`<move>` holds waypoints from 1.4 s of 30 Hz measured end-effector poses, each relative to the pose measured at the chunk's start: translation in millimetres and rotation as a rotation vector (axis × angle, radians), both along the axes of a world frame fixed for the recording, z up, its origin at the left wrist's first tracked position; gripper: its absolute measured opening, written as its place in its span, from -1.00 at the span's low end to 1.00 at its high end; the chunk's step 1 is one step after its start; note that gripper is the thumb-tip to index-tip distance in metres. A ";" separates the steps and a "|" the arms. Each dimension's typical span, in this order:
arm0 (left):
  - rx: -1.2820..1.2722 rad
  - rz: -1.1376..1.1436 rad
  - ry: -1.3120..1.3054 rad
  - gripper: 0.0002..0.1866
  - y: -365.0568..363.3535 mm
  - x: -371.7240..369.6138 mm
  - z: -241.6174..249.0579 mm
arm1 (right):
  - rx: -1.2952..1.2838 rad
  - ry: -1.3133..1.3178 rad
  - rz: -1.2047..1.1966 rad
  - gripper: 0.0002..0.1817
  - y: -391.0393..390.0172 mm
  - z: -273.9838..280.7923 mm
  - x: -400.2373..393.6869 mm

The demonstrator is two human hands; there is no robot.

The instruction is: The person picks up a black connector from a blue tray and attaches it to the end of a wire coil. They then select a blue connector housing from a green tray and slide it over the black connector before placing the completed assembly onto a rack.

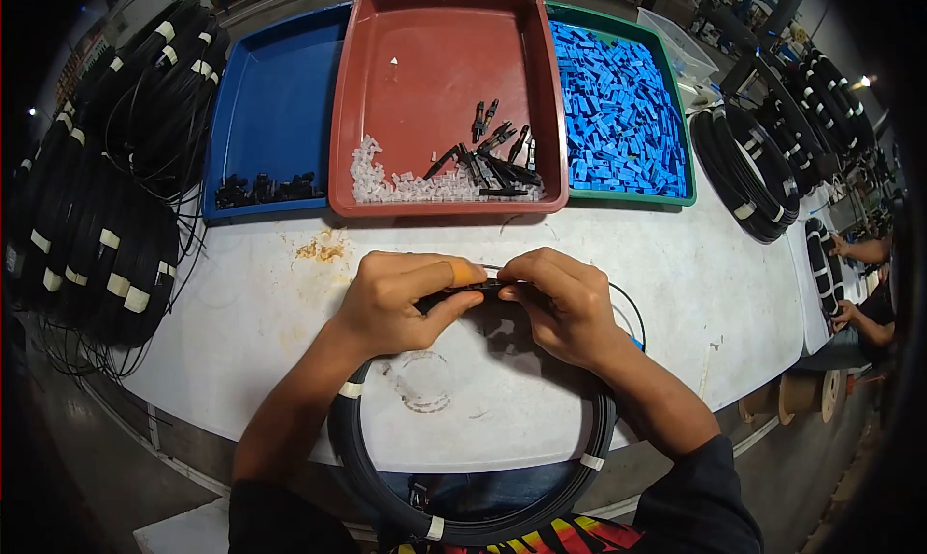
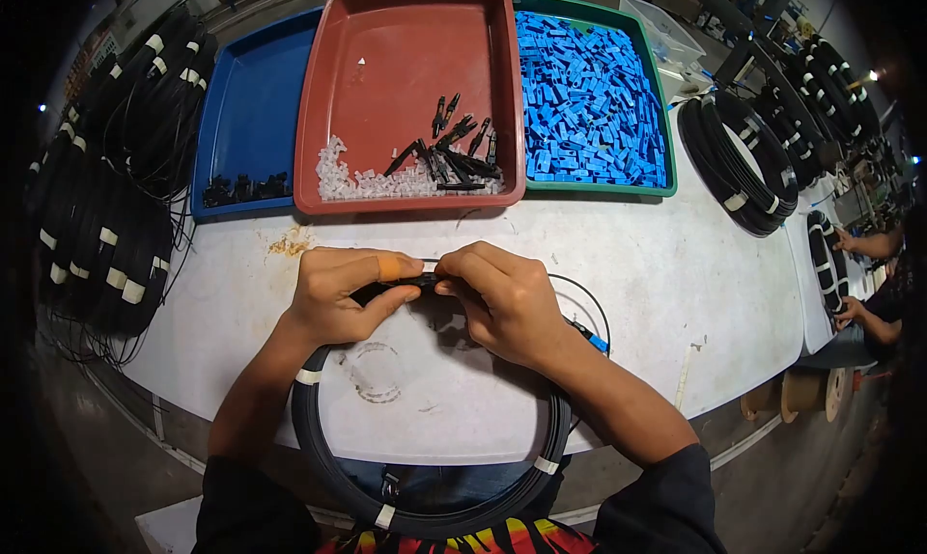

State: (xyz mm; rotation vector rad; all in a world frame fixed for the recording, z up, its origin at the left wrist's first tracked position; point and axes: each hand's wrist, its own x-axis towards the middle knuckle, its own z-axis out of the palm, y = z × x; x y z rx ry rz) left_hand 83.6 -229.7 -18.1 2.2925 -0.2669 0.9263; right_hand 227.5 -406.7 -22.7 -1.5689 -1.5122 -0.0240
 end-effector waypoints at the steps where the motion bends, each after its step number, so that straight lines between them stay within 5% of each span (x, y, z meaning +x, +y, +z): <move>1: -0.032 0.007 0.039 -0.83 2.3 -1.2 -3.6 | 0.012 -0.009 -0.004 -0.82 0.0 0.0 -0.4; 6: -0.105 -0.025 0.021 -0.86 5.4 1.8 -13.7 | 0.031 -0.076 -0.024 -0.76 -1.7 0.6 -0.2; 11: 0.162 -0.105 -0.082 -0.92 3.6 3.1 -7.2 | 0.032 -0.140 -0.008 -0.71 -2.9 -5.7 2.6; 16: 0.160 -0.078 -0.081 -0.96 4.6 2.4 -10.0 | -0.025 0.022 0.012 -0.73 -0.9 1.5 0.0; 33: 0.092 -0.095 -0.074 -0.94 5.6 3.4 -15.1 | -0.010 -0.037 -0.009 -0.72 -2.7 -1.8 2.6; 42: 0.379 -0.099 -0.248 -0.94 1.2 7.8 -6.2 | -0.071 0.112 -0.013 -0.83 0.2 -0.5 1.0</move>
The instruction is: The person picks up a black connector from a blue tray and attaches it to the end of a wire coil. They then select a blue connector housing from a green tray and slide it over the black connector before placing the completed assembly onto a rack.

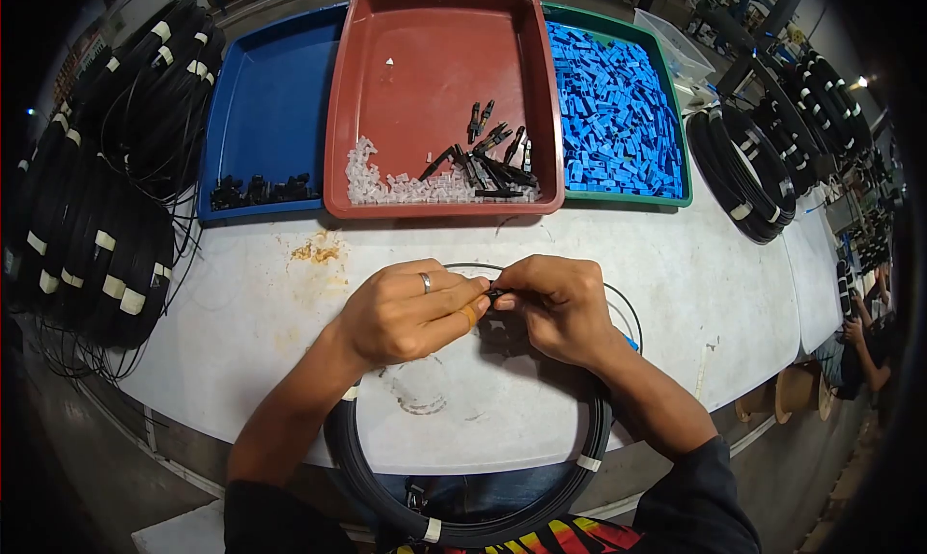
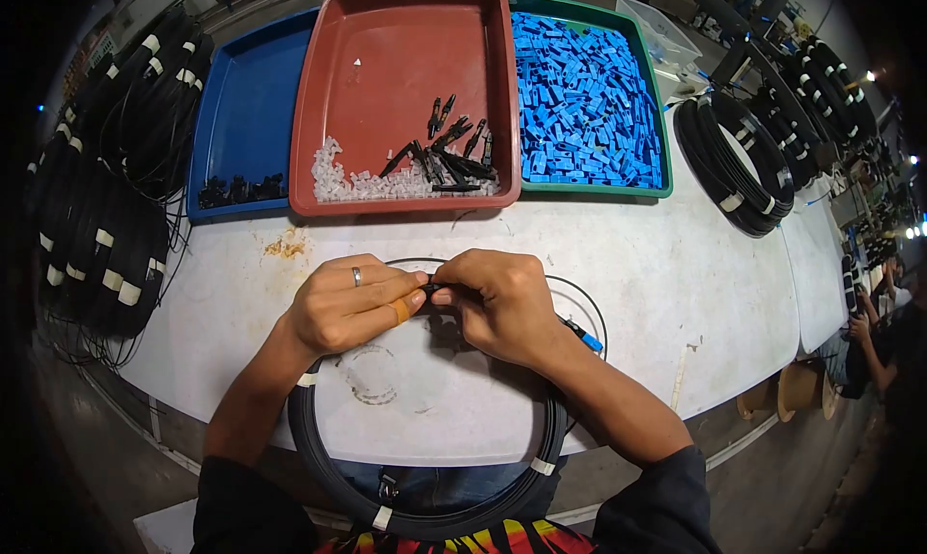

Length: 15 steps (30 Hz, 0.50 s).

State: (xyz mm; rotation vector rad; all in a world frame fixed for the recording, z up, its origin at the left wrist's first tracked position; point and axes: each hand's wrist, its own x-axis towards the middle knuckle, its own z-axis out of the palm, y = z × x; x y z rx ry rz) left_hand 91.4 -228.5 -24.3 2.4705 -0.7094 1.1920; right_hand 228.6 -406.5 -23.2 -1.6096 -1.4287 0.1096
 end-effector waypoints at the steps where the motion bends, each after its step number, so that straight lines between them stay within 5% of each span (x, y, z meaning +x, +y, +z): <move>1: 0.046 0.003 -0.007 -0.94 -0.1 0.3 1.3 | -0.055 0.031 -0.006 -0.83 -0.6 0.5 0.1; 6: 0.022 0.020 0.008 -0.94 2.9 -0.2 -2.4 | -0.046 0.078 0.011 -0.80 0.3 4.7 -0.8; 11: -0.382 0.010 0.225 -0.85 1.3 -4.6 -5.8 | 0.085 -0.111 -0.012 -0.77 -1.2 1.9 -1.1; 15: -0.214 -0.016 0.154 -0.95 0.2 -1.4 -2.7 | 0.096 -0.232 -0.012 -0.74 -1.3 0.0 1.2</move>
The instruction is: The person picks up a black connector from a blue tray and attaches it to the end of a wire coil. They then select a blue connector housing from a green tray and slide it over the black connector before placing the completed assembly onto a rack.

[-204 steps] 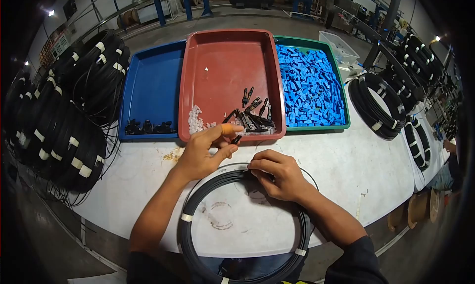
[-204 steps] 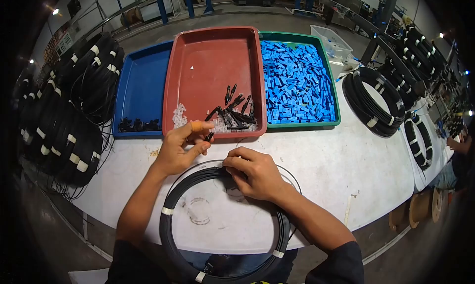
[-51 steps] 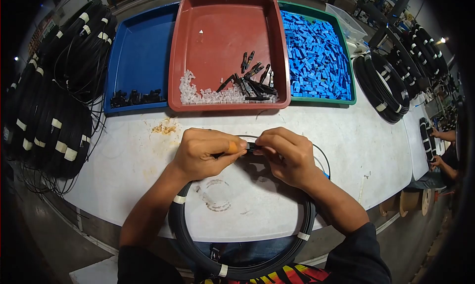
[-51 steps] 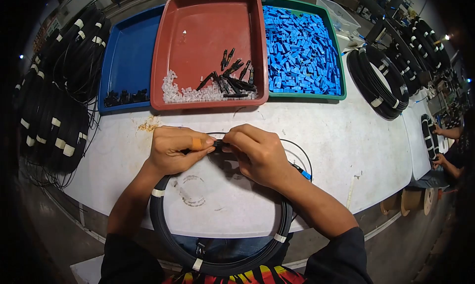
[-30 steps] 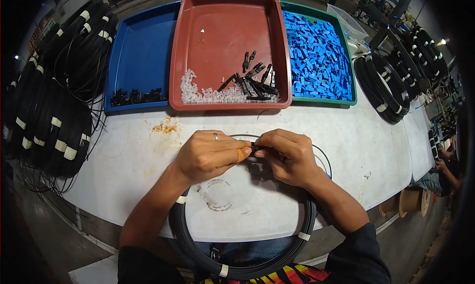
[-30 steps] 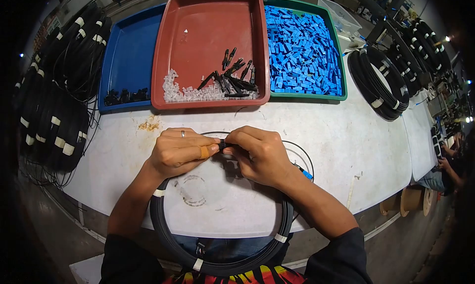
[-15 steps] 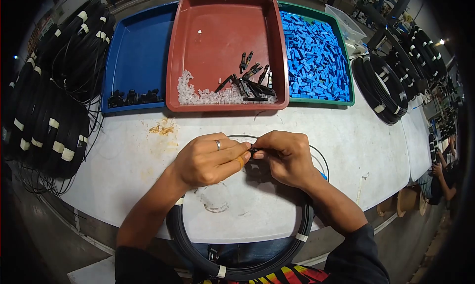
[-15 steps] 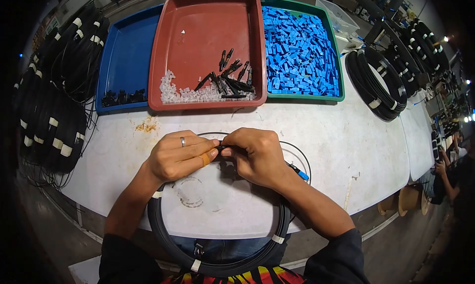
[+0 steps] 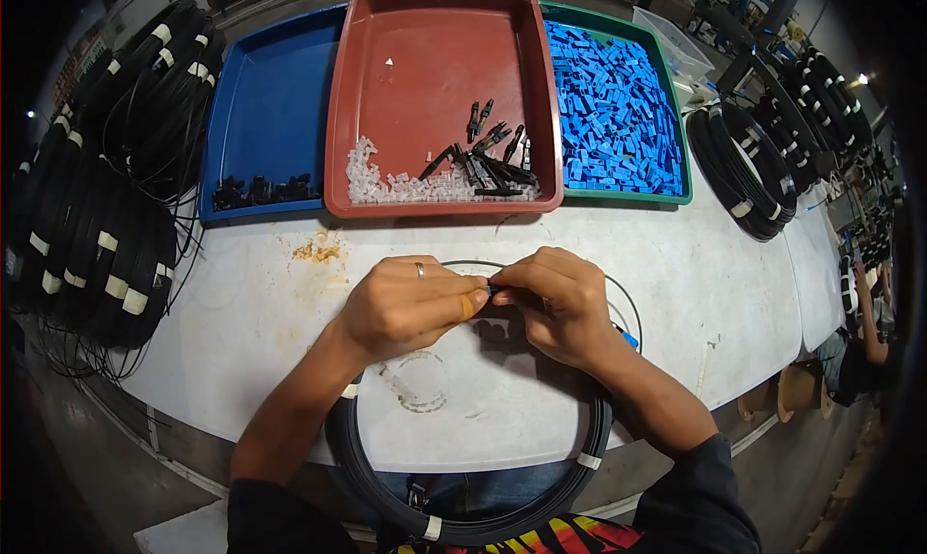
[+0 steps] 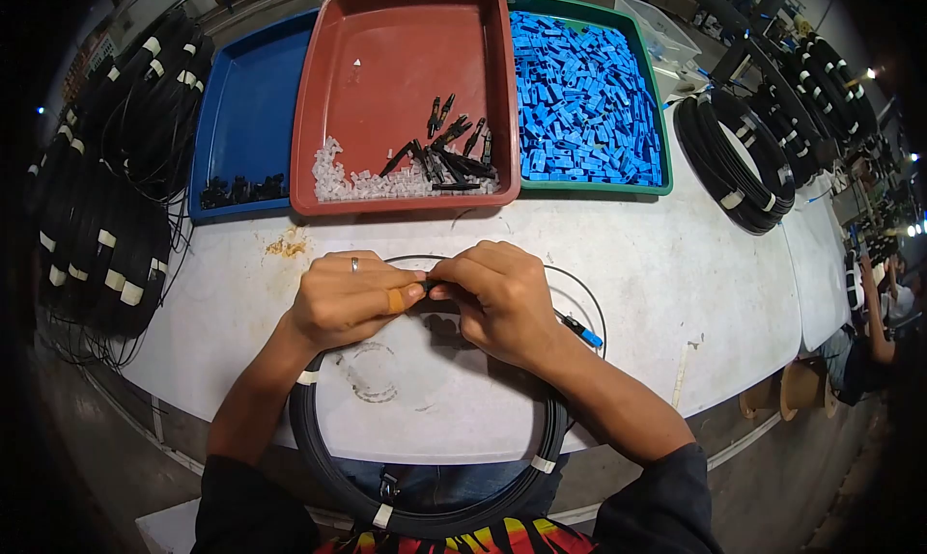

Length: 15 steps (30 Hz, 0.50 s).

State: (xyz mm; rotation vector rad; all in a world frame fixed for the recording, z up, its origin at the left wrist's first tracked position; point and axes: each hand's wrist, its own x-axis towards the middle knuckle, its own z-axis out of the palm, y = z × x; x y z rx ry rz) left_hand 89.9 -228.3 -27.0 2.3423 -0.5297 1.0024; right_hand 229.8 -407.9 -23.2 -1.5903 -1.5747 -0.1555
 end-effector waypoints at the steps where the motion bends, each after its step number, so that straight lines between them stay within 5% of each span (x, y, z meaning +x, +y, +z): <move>1: 0.052 0.010 -0.043 -0.96 -0.4 1.4 -0.4 | -0.037 0.024 0.001 -0.72 0.0 -0.2 0.5; 15: -0.118 -0.004 0.049 -0.93 1.6 1.4 -3.8 | 0.082 0.063 0.005 -0.76 2.3 2.4 -2.1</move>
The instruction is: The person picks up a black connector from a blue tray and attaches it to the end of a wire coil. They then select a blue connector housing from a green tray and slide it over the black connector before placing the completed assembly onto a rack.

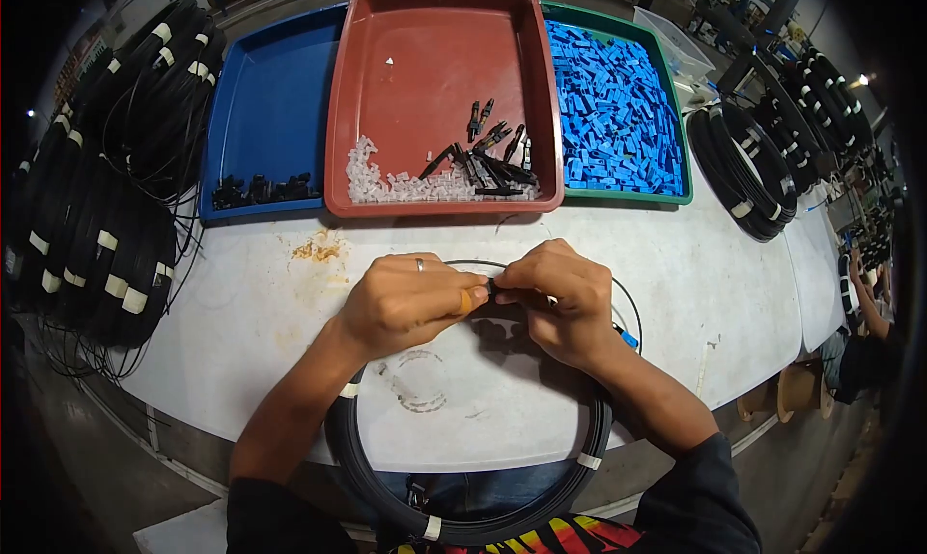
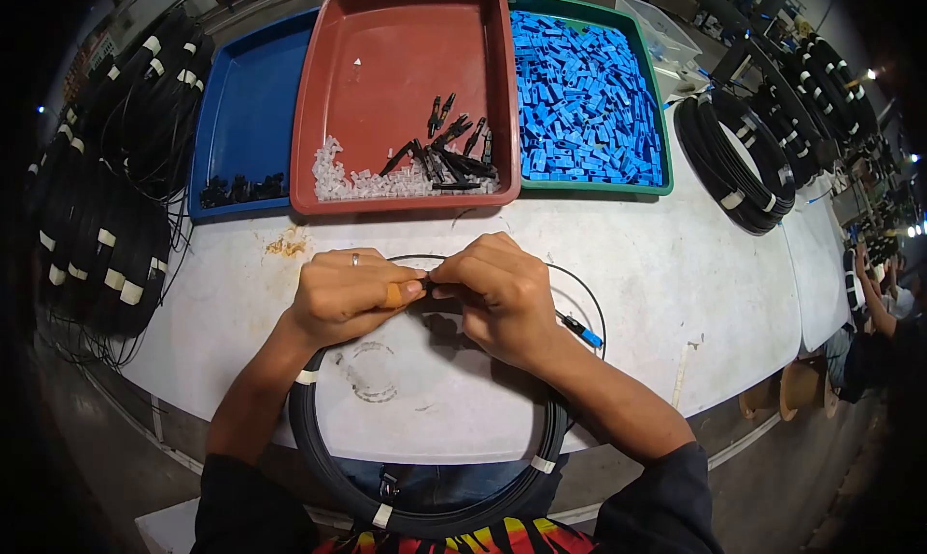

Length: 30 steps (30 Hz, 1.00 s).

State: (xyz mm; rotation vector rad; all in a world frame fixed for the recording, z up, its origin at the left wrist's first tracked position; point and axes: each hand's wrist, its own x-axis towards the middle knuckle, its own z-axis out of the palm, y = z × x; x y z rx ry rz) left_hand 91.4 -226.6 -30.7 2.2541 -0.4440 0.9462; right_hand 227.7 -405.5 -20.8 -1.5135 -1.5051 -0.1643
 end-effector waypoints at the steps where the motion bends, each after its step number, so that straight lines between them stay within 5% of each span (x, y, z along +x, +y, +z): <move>1: 0.124 0.002 -0.077 -0.93 -0.1 1.3 1.6 | -0.036 0.060 -0.003 -0.77 0.0 0.4 -0.6; 6: 0.443 0.040 -0.171 -0.94 -1.3 0.8 6.6 | -0.214 0.198 -0.024 -0.76 0.7 -1.1 1.7; 23: -0.449 -0.023 0.329 -0.88 -4.0 -7.6 9.8 | 0.282 -0.394 0.112 -0.79 6.6 4.1 1.2; 27: -0.347 0.001 0.188 -0.89 -5.0 -5.1 -1.7 | 0.136 -0.250 0.089 -0.81 4.3 5.2 0.3; 28: -0.159 0.008 0.091 -0.89 -2.6 -2.9 -1.5 | 0.136 -0.249 0.088 -0.81 3.4 1.7 0.9; 30: 0.024 0.021 -0.008 -0.90 -1.4 -1.0 -1.4 | -0.025 0.130 0.075 -0.74 3.3 -6.8 2.7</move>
